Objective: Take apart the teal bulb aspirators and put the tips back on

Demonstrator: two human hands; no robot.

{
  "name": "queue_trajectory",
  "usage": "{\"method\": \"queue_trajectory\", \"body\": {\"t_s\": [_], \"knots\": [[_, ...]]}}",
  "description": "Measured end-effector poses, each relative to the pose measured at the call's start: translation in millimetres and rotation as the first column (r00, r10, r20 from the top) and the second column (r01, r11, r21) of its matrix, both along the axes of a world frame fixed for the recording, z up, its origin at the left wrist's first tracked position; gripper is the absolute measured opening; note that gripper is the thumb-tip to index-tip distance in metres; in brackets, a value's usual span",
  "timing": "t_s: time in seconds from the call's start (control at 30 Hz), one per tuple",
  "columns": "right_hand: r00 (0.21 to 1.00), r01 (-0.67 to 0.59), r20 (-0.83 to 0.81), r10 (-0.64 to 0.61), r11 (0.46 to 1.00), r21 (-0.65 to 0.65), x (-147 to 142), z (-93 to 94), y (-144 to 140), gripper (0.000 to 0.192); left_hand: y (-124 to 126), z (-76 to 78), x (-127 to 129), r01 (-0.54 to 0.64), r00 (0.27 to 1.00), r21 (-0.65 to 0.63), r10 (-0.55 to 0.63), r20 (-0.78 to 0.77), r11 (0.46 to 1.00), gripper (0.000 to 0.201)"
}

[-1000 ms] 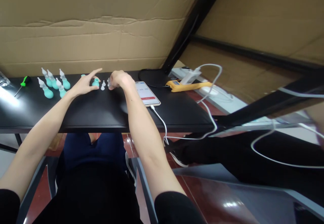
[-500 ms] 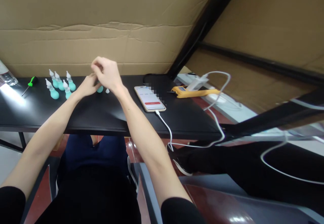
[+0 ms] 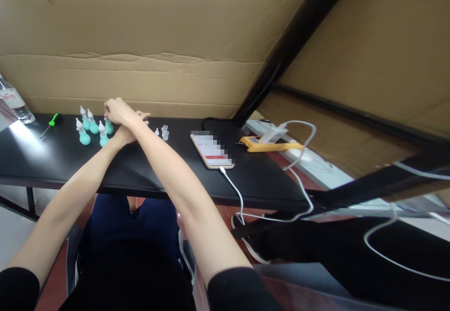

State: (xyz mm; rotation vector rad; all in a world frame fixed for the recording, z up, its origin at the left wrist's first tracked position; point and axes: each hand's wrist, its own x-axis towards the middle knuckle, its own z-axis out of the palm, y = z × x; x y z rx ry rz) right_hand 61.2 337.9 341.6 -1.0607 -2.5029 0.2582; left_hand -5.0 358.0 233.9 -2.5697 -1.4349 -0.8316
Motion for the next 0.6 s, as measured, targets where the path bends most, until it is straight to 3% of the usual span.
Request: {"method": "queue_trajectory", "body": {"t_s": [0.1,0.17,0.27,0.33,0.4,0.6], "knots": [[0.981,0.120,-0.164,-0.108,0.991,0.066,32,9.6,-3,0.029,-14,6.5,7,0.043,0.999,0.044,-0.043,-0.009,0.998,0.047],[0.924,0.231,-0.332,-0.190,0.969,0.086,62,14.6,-6,0.034,-25,12.0,13,0.077,0.997,0.126,-0.075,-0.022,0.989,0.043],[0.805,0.374,-0.497,-0.323,0.928,0.002,107,11.3,-12,0.046,-41,21.3,18,-0.040,0.996,0.279,0.014,0.093,0.960,0.052],[0.758,0.345,-0.563,-0.328,0.935,-0.081,126,1.0,-18,0.043,-45,26.7,16,-0.178,0.972,0.321,0.115,0.205,0.930,0.054],[0.718,0.251,-0.627,-0.303,0.952,-0.172,136,-12.4,-22,0.036,-44,30.0,11,-0.223,0.959,0.337,0.144,0.243,0.915,0.055],[0.581,-0.017,-0.772,-0.258,0.944,-0.329,141,-35.4,-17,0.033,-26,31.3,-8,-0.053,0.983,0.266,0.003,0.183,0.962,0.060]]}}
